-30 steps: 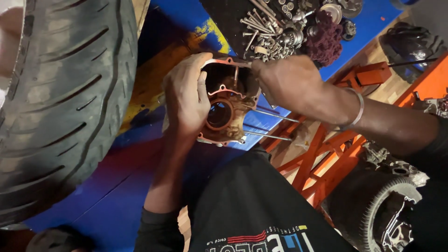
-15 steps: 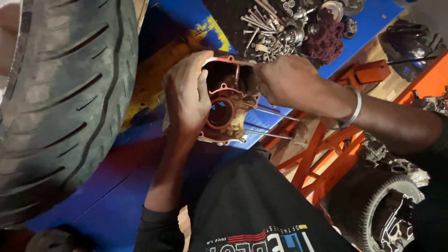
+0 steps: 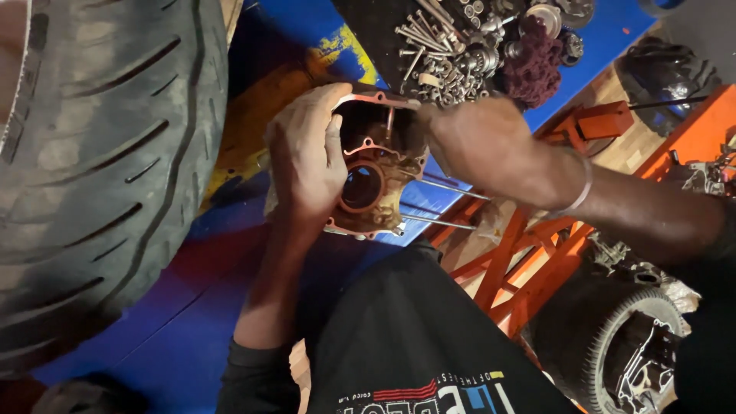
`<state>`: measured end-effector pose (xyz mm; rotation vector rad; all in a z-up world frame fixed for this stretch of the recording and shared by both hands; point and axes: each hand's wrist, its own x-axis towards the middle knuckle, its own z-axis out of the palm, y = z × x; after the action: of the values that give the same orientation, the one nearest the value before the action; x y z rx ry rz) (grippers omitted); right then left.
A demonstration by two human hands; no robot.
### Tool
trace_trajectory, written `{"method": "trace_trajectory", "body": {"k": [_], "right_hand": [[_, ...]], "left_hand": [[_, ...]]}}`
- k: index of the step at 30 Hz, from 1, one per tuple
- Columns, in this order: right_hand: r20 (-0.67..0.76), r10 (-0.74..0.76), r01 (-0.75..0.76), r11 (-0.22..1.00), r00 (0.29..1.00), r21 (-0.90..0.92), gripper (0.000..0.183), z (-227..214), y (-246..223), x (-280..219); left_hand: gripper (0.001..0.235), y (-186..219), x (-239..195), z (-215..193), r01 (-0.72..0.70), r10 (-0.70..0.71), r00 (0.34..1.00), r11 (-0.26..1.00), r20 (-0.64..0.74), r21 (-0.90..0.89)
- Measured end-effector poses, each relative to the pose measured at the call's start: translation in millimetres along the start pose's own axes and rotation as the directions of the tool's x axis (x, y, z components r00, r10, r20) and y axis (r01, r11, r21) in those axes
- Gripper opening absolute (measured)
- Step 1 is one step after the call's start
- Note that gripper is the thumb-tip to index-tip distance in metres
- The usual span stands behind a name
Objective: The person places a gasket onto a metallic engine casing on a blue workbench. They then use a thin metal rod to press and adjust the gasket into place around the central opening of the casing.
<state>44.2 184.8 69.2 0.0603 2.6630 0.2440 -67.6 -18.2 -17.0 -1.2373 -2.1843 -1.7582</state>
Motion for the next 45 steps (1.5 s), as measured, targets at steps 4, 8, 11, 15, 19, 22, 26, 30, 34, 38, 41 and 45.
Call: {"method": "trace_trajectory", "body": {"k": [4, 8, 11, 15, 19, 22, 26, 30, 34, 38, 41, 45], "right_hand": [[-0.086, -0.082, 0.102, 0.956, 0.993, 0.275, 0.023, 15, 12, -1], [-0.094, -0.053, 0.075, 0.967, 0.994, 0.243, 0.025, 4, 6, -4], [0.039, 0.009, -0.014, 0.989, 0.999, 0.144, 0.027, 7, 6, -5], [0.25, 0.172, -0.294, 0.733, 0.953, 0.614, 0.017, 4, 7, -7], [0.378, 0.242, -0.448, 0.441, 0.894, 0.778, 0.019, 8, 1, -13], [0.45, 0.268, -0.519, 0.325, 0.852, 0.79, 0.02, 8, 2, -13], [0.246, 0.284, -0.334, 0.325, 0.927, 0.884, 0.017, 8, 14, -19], [-0.216, -0.049, 0.097, 0.971, 0.975, 0.217, 0.018, 4, 10, -22], [0.01, -0.024, 0.021, 0.967, 1.0, 0.252, 0.018, -2, 8, -8], [0.077, 0.094, -0.108, 0.973, 0.993, 0.204, 0.017, -2, 13, -1], [0.083, -0.053, 0.036, 0.98, 0.995, 0.194, 0.015, 0, 12, -1], [0.103, 0.034, -0.054, 0.979, 0.994, 0.198, 0.017, 1, 13, 1]], "left_hand": [[0.027, 0, -2, 1, -0.01, 0.01, 1.0, 1.0, -0.01, 0.016], [0.027, 1, -1, 0, 0.004, -0.004, 1.0, 0.999, -0.007, 0.034], [0.026, 0, 0, -1, -0.013, 0.013, 1.0, 1.0, -0.003, -0.011], [0.026, 3, 5, -3, -0.017, 0.017, 1.0, 1.0, -0.018, -0.01], [0.024, 3, 4, -3, -0.018, 0.017, 1.0, 1.0, -0.013, -0.024], [0.024, 3, 4, -2, -0.016, 0.016, 1.0, 1.0, -0.02, -0.014], [0.025, 3, 3, -2, -0.005, 0.005, 1.0, 1.0, -0.02, 0.004], [0.026, 1, 2, -1, -0.013, 0.014, 1.0, 1.0, -0.003, 0.002], [0.024, -3, 2, -2, -0.019, 0.019, 1.0, 0.999, -0.008, -0.026], [0.027, 3, 1, -4, 0.014, -0.013, 1.0, 0.999, -0.029, 0.04], [0.027, 1, 0, -3, 0.011, -0.011, 1.0, 1.0, -0.016, -0.016], [0.028, 3, 0, -3, 0.027, -0.027, 0.999, 0.999, -0.034, 0.022]]}}
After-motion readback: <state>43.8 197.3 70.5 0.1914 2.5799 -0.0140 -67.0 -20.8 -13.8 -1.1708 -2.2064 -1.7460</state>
